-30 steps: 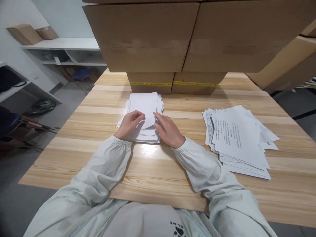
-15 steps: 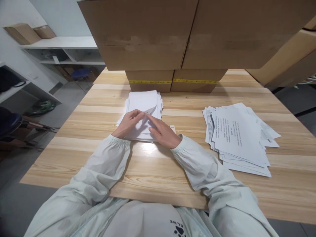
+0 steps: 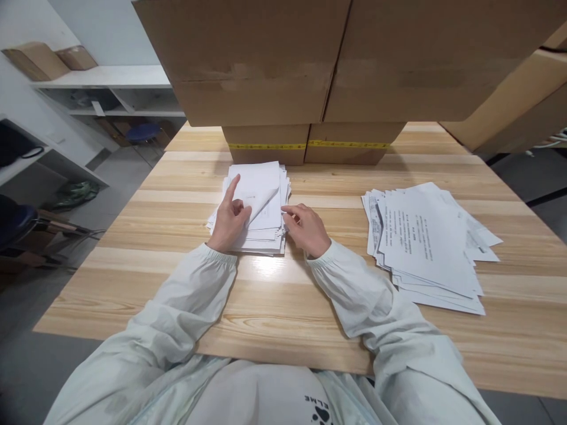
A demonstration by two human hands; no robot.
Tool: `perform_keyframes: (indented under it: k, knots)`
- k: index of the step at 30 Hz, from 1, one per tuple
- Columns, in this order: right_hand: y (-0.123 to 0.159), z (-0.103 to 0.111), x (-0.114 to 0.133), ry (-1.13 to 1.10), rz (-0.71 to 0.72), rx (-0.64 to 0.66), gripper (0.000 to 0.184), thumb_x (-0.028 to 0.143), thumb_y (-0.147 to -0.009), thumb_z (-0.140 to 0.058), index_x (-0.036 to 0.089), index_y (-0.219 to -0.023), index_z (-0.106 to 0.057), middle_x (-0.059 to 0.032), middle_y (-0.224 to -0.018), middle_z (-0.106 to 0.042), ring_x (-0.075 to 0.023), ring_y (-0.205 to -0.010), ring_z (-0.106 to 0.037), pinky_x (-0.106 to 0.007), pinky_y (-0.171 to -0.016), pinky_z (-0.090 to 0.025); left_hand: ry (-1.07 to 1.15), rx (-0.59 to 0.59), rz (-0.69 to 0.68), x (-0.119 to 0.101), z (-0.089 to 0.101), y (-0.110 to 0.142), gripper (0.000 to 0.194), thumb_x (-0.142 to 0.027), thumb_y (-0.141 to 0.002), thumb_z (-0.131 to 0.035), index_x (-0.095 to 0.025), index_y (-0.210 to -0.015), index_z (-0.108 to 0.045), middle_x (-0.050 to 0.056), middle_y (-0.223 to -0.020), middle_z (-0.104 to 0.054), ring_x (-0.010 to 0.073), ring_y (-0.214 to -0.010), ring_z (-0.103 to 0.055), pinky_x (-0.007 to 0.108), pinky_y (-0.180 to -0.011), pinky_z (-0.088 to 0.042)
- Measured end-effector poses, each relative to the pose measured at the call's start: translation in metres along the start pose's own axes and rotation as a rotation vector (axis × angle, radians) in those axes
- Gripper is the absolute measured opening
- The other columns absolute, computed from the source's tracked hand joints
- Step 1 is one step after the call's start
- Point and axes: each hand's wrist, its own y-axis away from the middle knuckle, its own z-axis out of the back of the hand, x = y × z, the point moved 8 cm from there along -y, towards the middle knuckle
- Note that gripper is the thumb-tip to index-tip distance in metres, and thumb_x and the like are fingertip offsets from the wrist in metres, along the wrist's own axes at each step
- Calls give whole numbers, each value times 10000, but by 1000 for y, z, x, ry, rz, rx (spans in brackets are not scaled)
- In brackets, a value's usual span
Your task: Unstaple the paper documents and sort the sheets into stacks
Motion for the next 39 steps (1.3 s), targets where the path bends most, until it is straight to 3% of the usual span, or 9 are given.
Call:
perform_keyframes:
  k: [3, 5, 8, 14, 19, 30, 34, 39]
  knots:
    - [0, -1, -1, -72, -28, 14, 320, 306, -881, -517, 183, -1058, -754, -87, -1012, -719, -184, -803, -637, -348, -771, -512, -48, 97, -14, 1, -9, 1, 334, -133, -795, -532, -227, -1038, -740, -18, -688, -565, 120, -628, -474, 275, -647, -397]
    - [0, -1, -2, -137, -57, 11, 312, 301, -875, -526, 180, -1053, -753, -89, -1073, -730, -184, -835, -655, -336, -779, -520, -98, 160, -14, 1, -16, 2, 231, -169, -815, -549, -214, -867, -770, 7, -745, -598, 134, -679, -510, 288, -660, -405]
    - [2, -2, 0, -189, -80, 30, 318, 303, -878, -524, 185, -1069, -749, -74, -1064, -756, -190, -855, -678, -337, -794, -528, -238, 242, -48, -4, -24, 5, 164, -246, -795, -662, -231, -919, -769, 7, -817, -610, 146, -730, -532, 293, -680, -417]
    - [7, 3, 12, -183, -37, 45, 339, 309, -893, -508, 188, -1103, -744, -63, -1102, -759, -216, -996, -690, -354, -875, -514, -454, 351, -147, -13, -33, 9, 409, -345, -696, -823, -215, -1067, -710, 38, -974, -604, 211, -906, -579, 335, -780, -443]
    - [8, 3, 17, -145, -25, 61, 366, 316, -904, -490, 170, -1134, -736, -74, -1089, -762, -225, -981, -697, -357, -866, -509, -505, 336, -168, -12, -34, 9, 377, -351, -723, -809, -238, -1063, -692, 32, -966, -598, 219, -918, -579, 344, -792, -444]
    - [8, 2, 16, -171, -9, 66, 359, 329, -899, -498, 181, -1138, -723, -78, -1120, -751, -229, -1022, -683, -380, -908, -506, -332, 352, -126, -8, -29, 3, 351, -358, -688, -818, -241, -1006, -726, 6, -876, -597, 146, -740, -524, 282, -685, -410]
    - [7, 2, 15, -201, -23, 50, 344, 333, -884, -522, 185, -1126, -717, -81, -1066, -745, -212, -963, -675, -371, -874, -516, -235, 291, -81, -7, -24, 2, 128, -316, -775, -690, -192, -804, -689, -6, -785, -594, 129, -690, -502, 277, -670, -390]
    - [6, 11, 16, -160, 22, -69, 236, 320, -838, -568, 189, -955, -725, -66, -970, -703, -165, -785, -625, -331, -762, -509, -111, 174, 56, -1, -14, 1, 204, -273, -770, -635, -180, -613, -542, -46, -592, -471, 106, -598, -424, 264, -599, -337]
